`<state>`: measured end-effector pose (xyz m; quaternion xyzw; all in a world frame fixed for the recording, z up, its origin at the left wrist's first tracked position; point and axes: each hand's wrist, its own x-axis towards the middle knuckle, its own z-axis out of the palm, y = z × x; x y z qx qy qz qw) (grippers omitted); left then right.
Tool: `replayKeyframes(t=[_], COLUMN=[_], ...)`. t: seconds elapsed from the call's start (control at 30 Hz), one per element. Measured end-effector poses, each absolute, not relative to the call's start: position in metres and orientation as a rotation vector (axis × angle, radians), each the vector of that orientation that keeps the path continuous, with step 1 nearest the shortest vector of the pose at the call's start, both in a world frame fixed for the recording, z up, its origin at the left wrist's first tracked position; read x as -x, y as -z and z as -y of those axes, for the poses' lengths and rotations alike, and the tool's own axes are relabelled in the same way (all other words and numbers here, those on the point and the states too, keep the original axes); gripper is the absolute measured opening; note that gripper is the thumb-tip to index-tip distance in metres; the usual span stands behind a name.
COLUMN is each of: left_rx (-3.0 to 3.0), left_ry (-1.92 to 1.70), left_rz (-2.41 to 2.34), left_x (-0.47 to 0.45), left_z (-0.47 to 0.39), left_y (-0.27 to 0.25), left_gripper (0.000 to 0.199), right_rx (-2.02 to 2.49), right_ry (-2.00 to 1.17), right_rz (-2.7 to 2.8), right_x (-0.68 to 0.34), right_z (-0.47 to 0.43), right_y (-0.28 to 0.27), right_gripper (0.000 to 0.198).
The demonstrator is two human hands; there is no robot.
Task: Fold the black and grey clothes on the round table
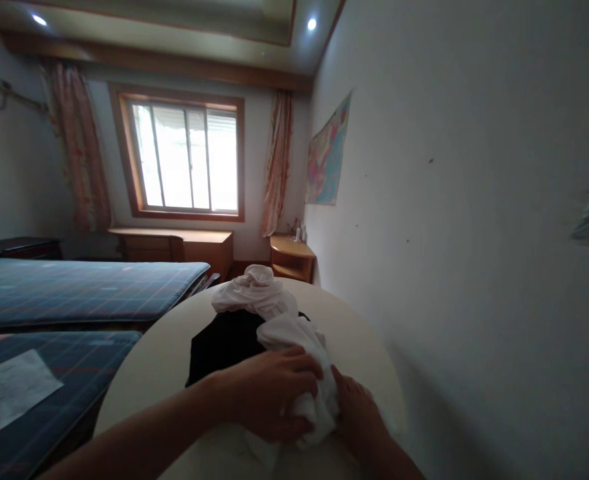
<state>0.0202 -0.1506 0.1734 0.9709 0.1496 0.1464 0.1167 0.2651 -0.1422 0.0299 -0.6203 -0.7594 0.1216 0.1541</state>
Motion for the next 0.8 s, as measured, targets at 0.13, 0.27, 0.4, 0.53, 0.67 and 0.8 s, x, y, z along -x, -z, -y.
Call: replayKeyframes(t=[0.13, 0.27, 0.4, 0.53, 0.67, 0.8], left_rx=[-2.796, -2.685, -2.582, -2.451, -2.476, -2.428], left_ry=[-0.393, -0.585, -0.923, -1.291, -1.442, -1.769], left_rz=[-0.696, -0.904, -0.84, -0.746, -0.859, -0.862], left_x=[-0.024, -0.035, -0.049, -0.043, -0.02, -0.004], left_z=[0.156, 0.157, 0.16, 0.161, 0.16, 0.144], left_y=[-0.123, -0.085, -0.078, -0.117, -0.193, -0.274], left_gripper=[0.074, 0.12, 0.112, 0.072, 0.045, 0.045], right_rx=[1.599, 1.306, 1.134, 1.002, 0.815, 0.532], right_ry=[-0.444, -0.61, -0.646, -0.385, -0.062, 0.015], right_rz=[1.946, 1.658, 1.677, 1.755, 1.786, 1.618], right_x=[-0.265, -0.266, -0.257, -0.237, -0.215, -0.196], right_z=[0.156, 0.176, 0.195, 0.202, 0.184, 0.14], right_y=[-0.021, -0.036, -0.042, -0.061, -0.119, -0.194], right_gripper=[0.037, 0.037, 0.046, 0.066, 0.069, 0.061])
